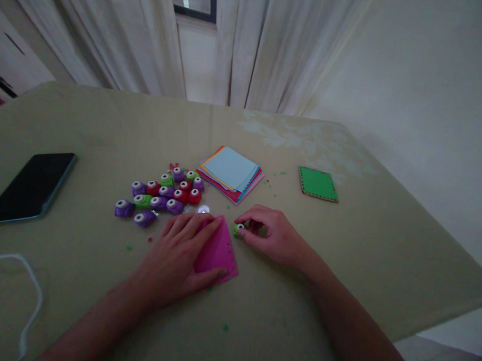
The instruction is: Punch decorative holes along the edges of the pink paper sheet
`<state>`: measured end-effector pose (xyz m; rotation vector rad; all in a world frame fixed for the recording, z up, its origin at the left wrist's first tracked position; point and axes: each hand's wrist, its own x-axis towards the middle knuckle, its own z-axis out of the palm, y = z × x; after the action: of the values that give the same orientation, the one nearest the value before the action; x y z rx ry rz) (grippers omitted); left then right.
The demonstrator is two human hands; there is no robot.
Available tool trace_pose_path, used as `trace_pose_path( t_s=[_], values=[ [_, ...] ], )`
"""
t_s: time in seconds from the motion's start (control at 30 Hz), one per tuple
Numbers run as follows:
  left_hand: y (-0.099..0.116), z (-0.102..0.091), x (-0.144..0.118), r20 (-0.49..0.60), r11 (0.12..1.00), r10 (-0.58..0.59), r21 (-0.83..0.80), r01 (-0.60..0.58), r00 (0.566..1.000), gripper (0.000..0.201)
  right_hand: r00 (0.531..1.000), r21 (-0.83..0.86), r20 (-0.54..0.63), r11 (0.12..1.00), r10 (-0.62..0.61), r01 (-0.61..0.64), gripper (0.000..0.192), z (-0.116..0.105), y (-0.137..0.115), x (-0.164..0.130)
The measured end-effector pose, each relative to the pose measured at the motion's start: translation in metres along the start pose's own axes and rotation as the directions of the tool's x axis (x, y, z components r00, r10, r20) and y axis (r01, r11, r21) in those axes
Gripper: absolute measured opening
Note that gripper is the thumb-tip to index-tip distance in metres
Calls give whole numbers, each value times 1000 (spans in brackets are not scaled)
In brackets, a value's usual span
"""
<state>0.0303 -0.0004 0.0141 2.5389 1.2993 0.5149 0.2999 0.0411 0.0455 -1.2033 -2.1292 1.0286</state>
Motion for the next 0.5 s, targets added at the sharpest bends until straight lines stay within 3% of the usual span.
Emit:
trace_pose_path(
  t_s=[0.5],
  values=[
    [1,-2,2,11,1000,-6,-7,6,1000,76,996,33,-88,999,1,2,16,16,-2,4]
  ],
)
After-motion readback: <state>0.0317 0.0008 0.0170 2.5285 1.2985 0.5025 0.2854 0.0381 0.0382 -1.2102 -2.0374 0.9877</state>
